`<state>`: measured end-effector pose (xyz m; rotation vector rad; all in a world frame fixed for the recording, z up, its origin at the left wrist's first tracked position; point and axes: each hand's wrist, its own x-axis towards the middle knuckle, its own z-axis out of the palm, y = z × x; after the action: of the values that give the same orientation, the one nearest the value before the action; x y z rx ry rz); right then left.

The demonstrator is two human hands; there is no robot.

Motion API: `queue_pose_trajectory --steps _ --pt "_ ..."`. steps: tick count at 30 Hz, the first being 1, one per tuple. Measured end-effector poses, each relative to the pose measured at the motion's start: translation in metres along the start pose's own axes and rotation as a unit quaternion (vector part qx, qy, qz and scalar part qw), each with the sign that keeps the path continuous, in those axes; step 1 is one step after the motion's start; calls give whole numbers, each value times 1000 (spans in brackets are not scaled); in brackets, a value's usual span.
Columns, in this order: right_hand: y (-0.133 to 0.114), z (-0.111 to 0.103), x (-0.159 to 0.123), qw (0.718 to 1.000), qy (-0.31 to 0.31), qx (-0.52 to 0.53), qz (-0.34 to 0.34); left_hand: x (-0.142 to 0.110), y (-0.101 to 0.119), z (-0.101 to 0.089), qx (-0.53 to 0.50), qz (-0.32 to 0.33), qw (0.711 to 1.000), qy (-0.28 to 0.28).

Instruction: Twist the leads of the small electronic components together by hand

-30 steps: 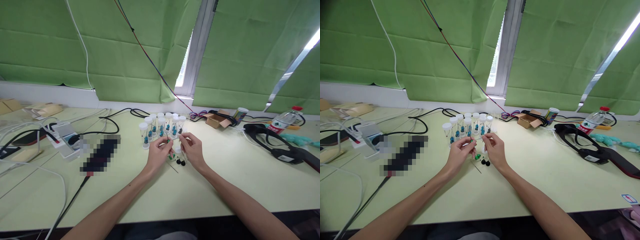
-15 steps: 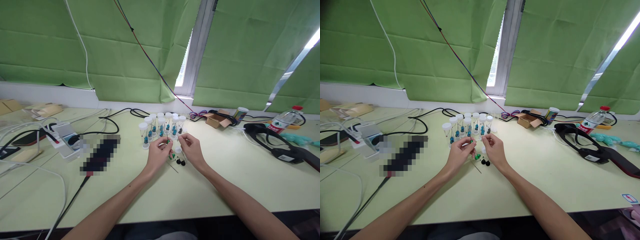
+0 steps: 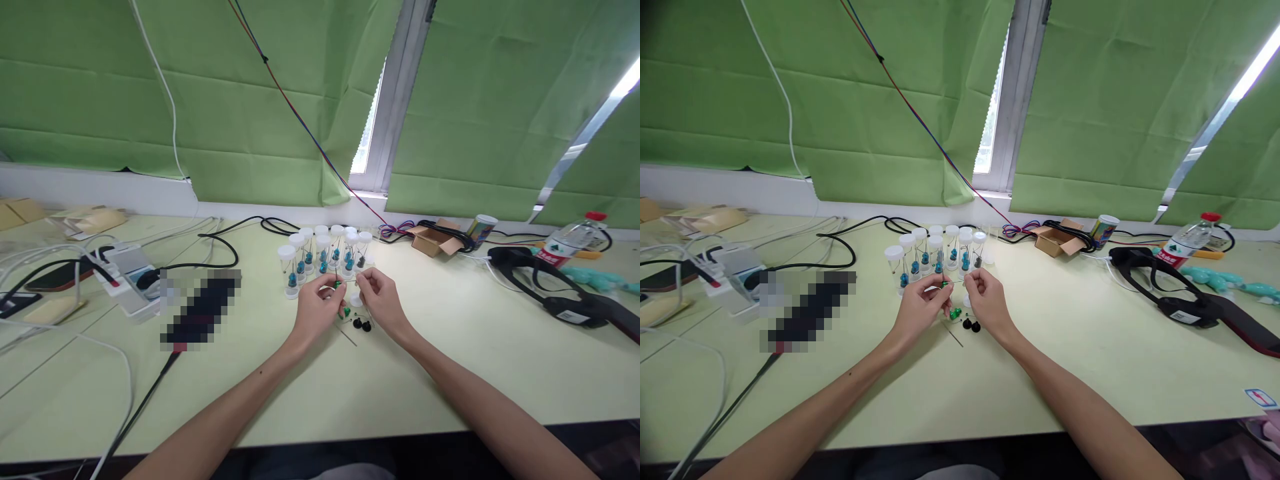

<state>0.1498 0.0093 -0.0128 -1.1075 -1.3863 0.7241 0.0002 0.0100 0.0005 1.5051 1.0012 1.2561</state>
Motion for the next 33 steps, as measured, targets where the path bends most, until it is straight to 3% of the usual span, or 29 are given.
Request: queue_pose_trajectory --steps 12,25,33 --pt "-3 2 -1 1000 2 18 -1 0 1 1 -19 5 1000 14" --pt "-6 -1 3 980 -52 178 67 1 -1 -1 -94 -32 995 20" --pt "-5 0 1 991 -43 125 9 3 -4 -2 -113 -45 992 30"
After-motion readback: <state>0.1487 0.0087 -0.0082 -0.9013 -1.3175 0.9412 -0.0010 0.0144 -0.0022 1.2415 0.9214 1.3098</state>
